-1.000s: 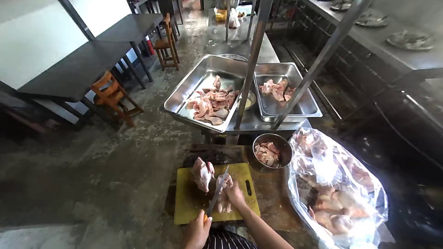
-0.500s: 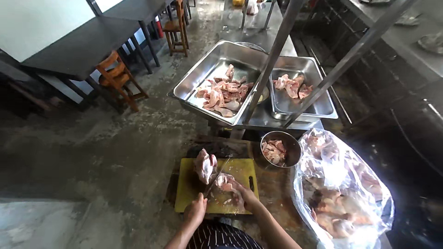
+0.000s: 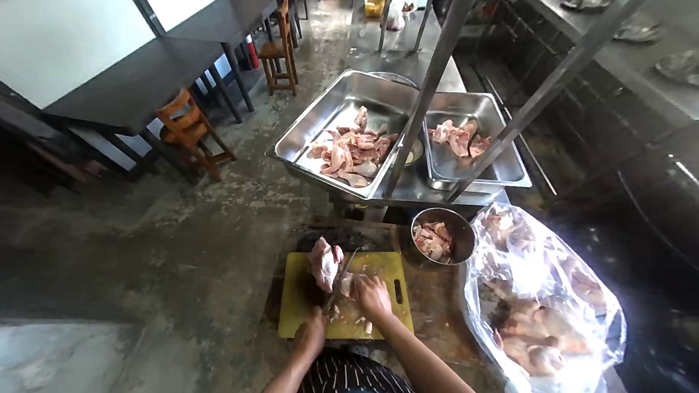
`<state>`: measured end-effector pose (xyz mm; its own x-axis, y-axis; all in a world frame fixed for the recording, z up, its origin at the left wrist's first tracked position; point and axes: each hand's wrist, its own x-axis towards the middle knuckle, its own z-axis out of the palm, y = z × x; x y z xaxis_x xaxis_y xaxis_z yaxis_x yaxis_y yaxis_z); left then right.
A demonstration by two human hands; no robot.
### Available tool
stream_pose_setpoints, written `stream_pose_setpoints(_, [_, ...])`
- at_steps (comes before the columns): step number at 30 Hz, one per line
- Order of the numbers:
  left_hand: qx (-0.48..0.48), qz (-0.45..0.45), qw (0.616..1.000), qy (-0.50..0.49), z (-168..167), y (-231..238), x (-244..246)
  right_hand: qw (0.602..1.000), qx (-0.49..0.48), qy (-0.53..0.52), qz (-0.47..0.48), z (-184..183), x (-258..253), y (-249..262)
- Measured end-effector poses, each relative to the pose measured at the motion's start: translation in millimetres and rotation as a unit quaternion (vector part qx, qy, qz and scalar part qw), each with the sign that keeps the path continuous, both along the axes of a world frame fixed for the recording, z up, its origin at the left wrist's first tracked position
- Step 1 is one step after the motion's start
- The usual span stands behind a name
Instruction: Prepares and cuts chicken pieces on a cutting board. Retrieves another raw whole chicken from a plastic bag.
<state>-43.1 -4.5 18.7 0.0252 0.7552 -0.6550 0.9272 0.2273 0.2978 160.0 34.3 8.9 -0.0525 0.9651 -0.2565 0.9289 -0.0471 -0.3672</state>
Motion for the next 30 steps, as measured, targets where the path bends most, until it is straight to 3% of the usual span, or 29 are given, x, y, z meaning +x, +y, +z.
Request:
stream_pose_setpoints(13, [0.011, 0.002, 1.0, 0.012, 2, 1, 8, 0.975, -0.182, -0.118, 0.048, 2, -34, 14])
stream_pose_setpoints(15, [0.009, 0.005, 1.0, 0.018, 3, 6, 10, 0.981, -0.146, -0.103, 0.078, -4, -30, 12])
stream_pose_setpoints(19, [0.014, 0.001, 1.0, 0.024, 2, 13, 10, 0.988, 0.038, -0.021, 0.148, -29, 9, -8])
stream_pose_setpoints(21, [0.007, 0.0, 1.0, 0.018, 5, 14, 12, 0.986, 0.082, 0.007, 0.147, -30, 23, -14])
stream_pose_setpoints(25, [-0.005, 0.016, 1.0, -0.002, 6, 15, 16, 0.99, 0.102, 0.048, 0.089, -23, 33, -22])
stream_pose_setpoints(30, [-0.016, 0.022, 1.0, -0.001, 13, 14, 19, 0.973, 0.102, 0.154, -0.136, 4, 32, -25])
